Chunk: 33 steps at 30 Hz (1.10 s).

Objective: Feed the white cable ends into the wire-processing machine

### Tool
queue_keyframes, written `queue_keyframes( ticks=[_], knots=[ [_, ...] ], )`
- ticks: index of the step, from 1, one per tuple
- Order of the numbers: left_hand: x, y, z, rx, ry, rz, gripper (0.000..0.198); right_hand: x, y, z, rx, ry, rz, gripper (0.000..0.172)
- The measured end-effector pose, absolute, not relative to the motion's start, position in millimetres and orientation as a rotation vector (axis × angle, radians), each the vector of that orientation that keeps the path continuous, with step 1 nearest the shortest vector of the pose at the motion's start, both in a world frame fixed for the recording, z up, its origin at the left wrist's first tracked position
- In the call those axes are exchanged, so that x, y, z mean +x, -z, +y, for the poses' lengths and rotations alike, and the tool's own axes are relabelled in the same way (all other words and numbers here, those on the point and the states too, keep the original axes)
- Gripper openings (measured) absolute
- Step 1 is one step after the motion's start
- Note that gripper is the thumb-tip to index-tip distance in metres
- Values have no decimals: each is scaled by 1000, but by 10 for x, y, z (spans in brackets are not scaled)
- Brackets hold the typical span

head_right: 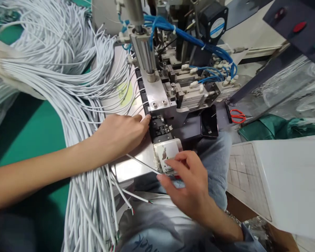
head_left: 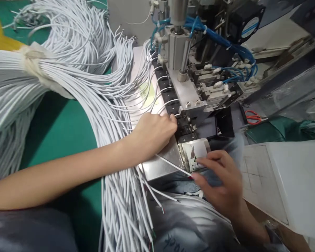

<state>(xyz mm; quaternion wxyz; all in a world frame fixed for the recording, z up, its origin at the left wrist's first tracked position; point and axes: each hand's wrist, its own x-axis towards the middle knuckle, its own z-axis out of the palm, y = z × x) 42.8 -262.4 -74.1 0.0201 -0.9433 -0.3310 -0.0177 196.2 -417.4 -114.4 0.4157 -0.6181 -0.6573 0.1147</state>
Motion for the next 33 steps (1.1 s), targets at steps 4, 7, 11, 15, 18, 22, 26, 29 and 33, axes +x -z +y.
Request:
queue_keyframes(
  ticks=[4, 7, 11, 15, 18, 22, 26, 29, 33],
  knots=[
    [444, 746, -2616, -2969, 120, -1076, 18, 1801, 1227, -4267, -1565, -97, -1861, 17],
    [460, 710, -2658, -3000, 200, -995, 23, 1810, 1256, -4199, -1526, -84, -1842, 14],
    [468, 641, -2766, -3081, 475, -639, 31, 1939, 1130, -4048, -1494, -82, -1826, 11],
    [464, 656, -2800, -3071, 719, -462, 36, 2033, 986, -3961, -1542, -32, -2014, 14],
    [468, 694, -2783, -3089, 840, -463, 36, 2029, 975, -3981, -1552, 8, -2200, 25],
    [475, 714, -2775, -3109, 925, -487, 37, 1983, 1047, -4047, -1475, 59, -2300, 20],
    [474, 728, -2789, -3108, 947, -459, 37, 1932, 1088, -4054, -1402, 133, -2363, 9],
    [467, 759, -2793, -3095, 957, -431, 36, 1937, 1032, -3977, -1355, 69, -2325, 13],
    [463, 790, -2774, -3095, 1032, -375, 32, 2025, 875, -3748, -1338, -302, -2038, 14]
  ],
)
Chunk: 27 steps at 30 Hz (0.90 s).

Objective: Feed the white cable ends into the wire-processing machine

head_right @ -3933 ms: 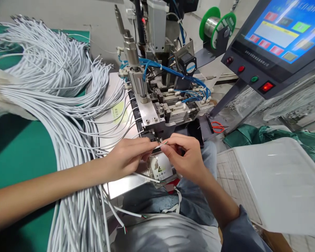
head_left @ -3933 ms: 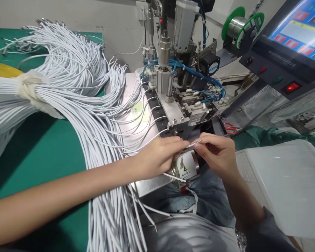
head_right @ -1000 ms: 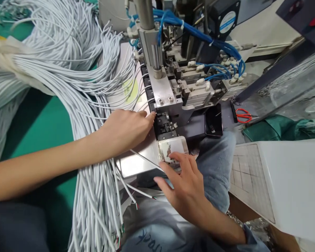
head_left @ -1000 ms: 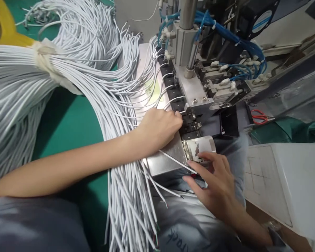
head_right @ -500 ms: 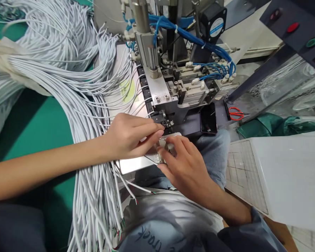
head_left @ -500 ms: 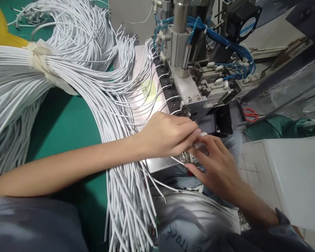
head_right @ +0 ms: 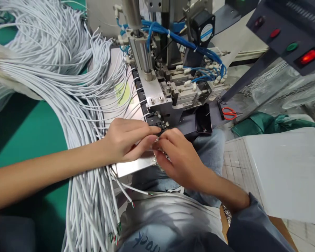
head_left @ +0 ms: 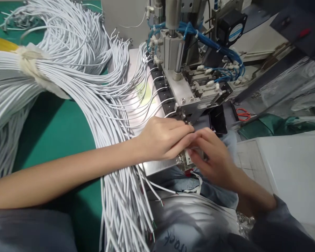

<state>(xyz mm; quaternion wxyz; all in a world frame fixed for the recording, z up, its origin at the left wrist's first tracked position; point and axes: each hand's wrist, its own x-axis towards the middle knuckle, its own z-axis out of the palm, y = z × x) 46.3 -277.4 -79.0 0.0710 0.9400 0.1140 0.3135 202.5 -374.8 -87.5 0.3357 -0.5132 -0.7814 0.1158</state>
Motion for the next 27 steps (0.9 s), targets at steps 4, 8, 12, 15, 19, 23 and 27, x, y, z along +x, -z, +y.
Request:
queue_keyframes(
  ticks=[4, 8, 12, 15, 19, 23, 27],
  knots=[
    [464, 780, -2736, 2769, -987, 381, 26, 2081, 793, -3513, -1294, -647, -1668, 10],
    [447, 776, -2694, 2704, -1008, 369, 20, 2029, 818, -3425, -1281, -817, -1268, 11],
    [423, 790, -2652, 2684, -1079, 335, 17, 1954, 857, -3420, -1211, -972, -989, 16],
    [424, 784, -2644, 2619, -1167, 346, 15, 1892, 882, -3415, -1164, -1024, -925, 15],
    [445, 761, -2663, 2495, -1151, 382, 15, 1799, 917, -3423, -1153, -878, -940, 9],
    [460, 761, -2668, 2433, -1090, 378, 16, 1789, 920, -3465, -1215, -600, -1108, 10],
    [475, 782, -2651, 2450, -1105, 422, 17, 1915, 826, -3494, -1370, -581, -1287, 17]
  ],
)
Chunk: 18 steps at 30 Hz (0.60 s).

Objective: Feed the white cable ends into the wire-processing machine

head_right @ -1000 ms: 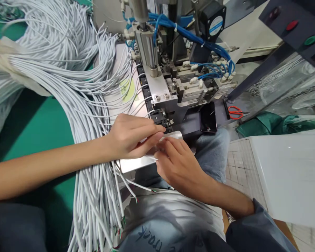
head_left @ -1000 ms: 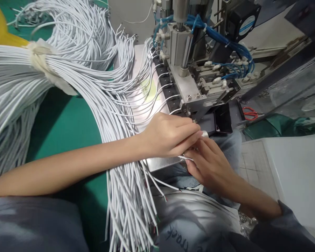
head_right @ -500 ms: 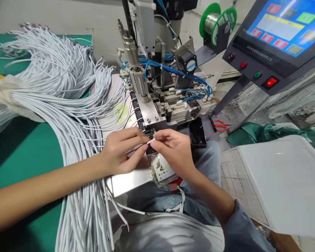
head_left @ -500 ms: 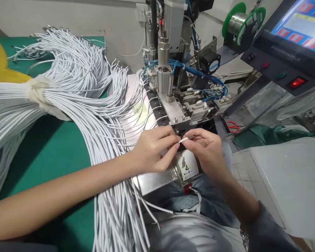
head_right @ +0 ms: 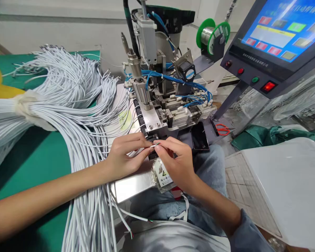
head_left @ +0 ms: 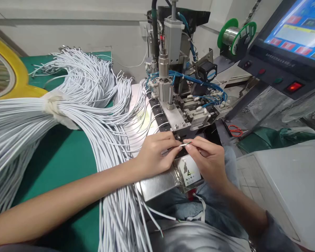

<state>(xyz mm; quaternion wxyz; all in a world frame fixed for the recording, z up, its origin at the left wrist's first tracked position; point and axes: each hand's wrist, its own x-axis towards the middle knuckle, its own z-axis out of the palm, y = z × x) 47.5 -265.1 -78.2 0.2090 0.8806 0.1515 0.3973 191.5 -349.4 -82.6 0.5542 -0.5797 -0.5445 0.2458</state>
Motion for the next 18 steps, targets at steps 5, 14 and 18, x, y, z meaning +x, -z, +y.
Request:
queue_keyframes(
  ticks=[5, 14, 18],
  knots=[
    [481, 808, -2650, 2573, -1057, 446, 16, 2094, 694, -3461, -1435, -621, -1495, 20],
    [500, 752, -2717, 2310, -947, 631, 21, 1921, 848, -3391, -1343, -536, -1274, 17],
    [492, 764, -2702, 2339, -981, 611, 22, 1861, 892, -3404, -1349, -323, -1333, 18]
  ],
)
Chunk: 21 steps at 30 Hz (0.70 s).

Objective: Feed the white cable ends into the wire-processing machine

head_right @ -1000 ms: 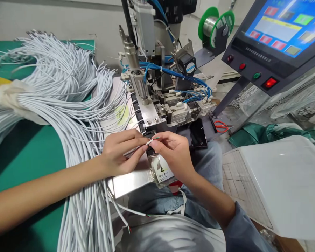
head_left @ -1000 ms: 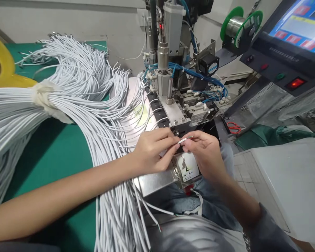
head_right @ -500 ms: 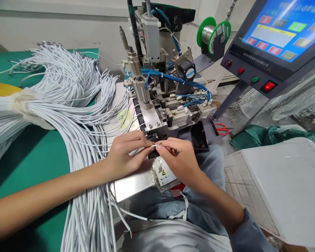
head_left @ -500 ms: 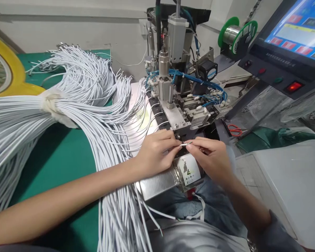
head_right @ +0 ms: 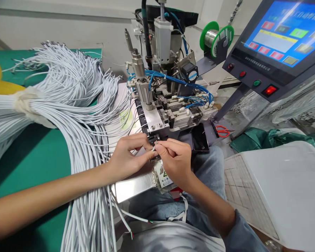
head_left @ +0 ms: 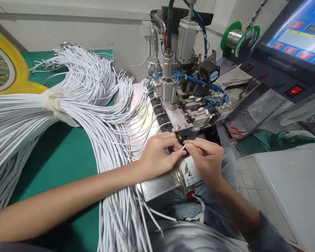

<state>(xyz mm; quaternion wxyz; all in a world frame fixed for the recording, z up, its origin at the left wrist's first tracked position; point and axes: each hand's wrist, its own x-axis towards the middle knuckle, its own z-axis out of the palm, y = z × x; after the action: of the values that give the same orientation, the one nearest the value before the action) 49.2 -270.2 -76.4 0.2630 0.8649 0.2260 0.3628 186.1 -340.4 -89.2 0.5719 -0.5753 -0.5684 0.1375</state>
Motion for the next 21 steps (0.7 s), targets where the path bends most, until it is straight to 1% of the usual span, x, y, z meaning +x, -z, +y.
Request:
queue_keyframes(
  ticks=[4, 6, 9, 12, 14, 17, 21],
  knots=[
    [466, 800, -2664, 2741, -1145, 541, 19, 1937, 804, -3437, -1483, -45, -1612, 21],
    [461, 807, -2660, 2897, -1208, 525, 22, 1978, 765, -3433, -1498, -38, -1711, 23],
    [468, 819, -2665, 2814, -1201, 537, 21, 1990, 786, -3395, -1422, -94, -1688, 26],
    [478, 841, -2663, 2564, -1062, 501, 20, 1962, 885, -3354, -1352, -109, -1550, 26],
    [480, 858, -2658, 2500, -924, 475, 21, 1964, 962, -3345, -1334, -140, -1489, 25],
    [482, 884, -2648, 2582, -688, 478, 23, 2039, 1078, -3363, -1390, -276, -1437, 23],
    [499, 919, -2625, 2811, -362, 530, 25, 2212, 1232, -3368, -1510, -594, -1331, 22]
  ],
)
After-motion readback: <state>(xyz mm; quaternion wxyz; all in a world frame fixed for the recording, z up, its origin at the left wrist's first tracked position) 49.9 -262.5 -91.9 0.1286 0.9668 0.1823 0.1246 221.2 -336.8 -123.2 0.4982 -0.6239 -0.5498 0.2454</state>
